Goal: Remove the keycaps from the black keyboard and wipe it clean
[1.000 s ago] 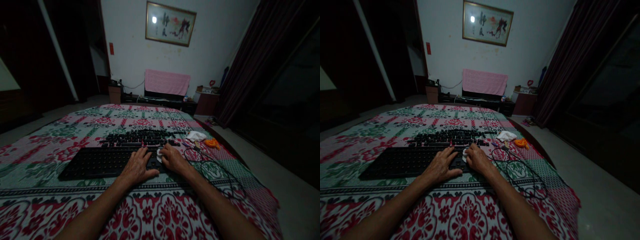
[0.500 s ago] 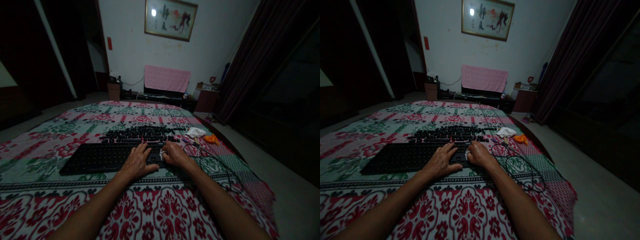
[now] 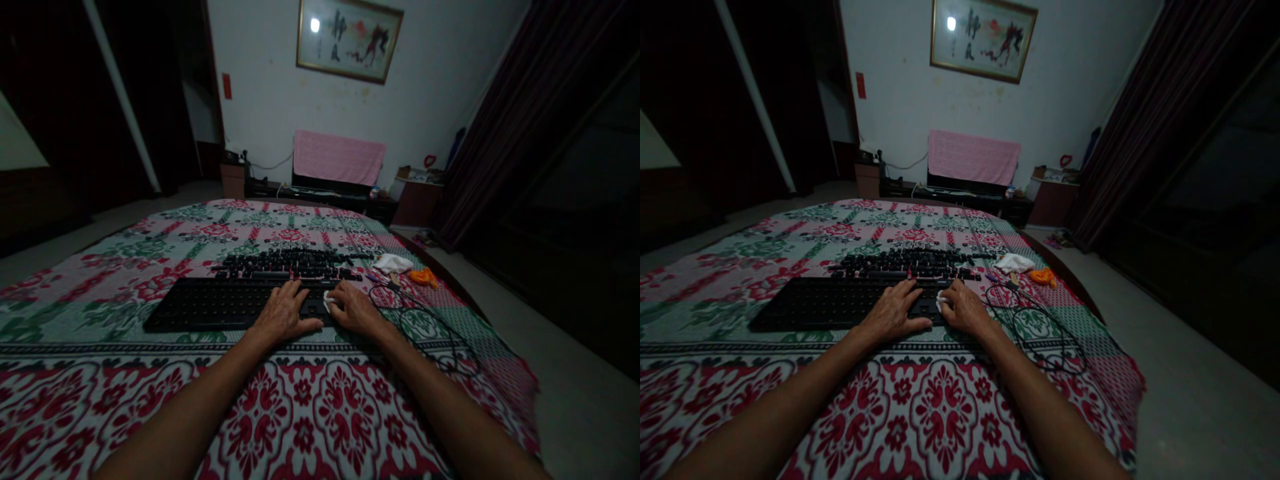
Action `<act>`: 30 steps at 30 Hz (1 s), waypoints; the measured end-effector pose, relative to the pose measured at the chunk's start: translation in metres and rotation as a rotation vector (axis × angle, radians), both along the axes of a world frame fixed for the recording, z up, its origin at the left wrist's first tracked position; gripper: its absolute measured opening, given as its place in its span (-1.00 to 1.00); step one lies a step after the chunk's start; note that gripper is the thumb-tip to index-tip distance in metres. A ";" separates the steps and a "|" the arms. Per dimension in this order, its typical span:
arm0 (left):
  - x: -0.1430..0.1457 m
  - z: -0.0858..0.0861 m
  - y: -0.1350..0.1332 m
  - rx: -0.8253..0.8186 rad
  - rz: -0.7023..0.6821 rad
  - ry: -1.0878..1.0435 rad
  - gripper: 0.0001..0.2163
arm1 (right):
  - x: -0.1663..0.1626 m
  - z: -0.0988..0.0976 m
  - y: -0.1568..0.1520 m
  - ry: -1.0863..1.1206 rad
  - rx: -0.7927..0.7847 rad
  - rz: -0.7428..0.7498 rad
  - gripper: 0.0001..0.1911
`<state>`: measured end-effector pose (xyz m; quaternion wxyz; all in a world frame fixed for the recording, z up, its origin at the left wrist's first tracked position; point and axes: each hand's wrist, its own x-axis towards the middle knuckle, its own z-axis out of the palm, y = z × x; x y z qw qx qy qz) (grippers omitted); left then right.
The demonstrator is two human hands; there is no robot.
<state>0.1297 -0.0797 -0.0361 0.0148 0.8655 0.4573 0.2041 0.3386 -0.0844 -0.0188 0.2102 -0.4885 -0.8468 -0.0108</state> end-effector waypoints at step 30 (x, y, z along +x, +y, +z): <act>0.000 0.000 0.000 0.011 0.000 0.005 -0.29 | -0.007 0.004 -0.016 -0.048 -0.108 -0.059 -0.82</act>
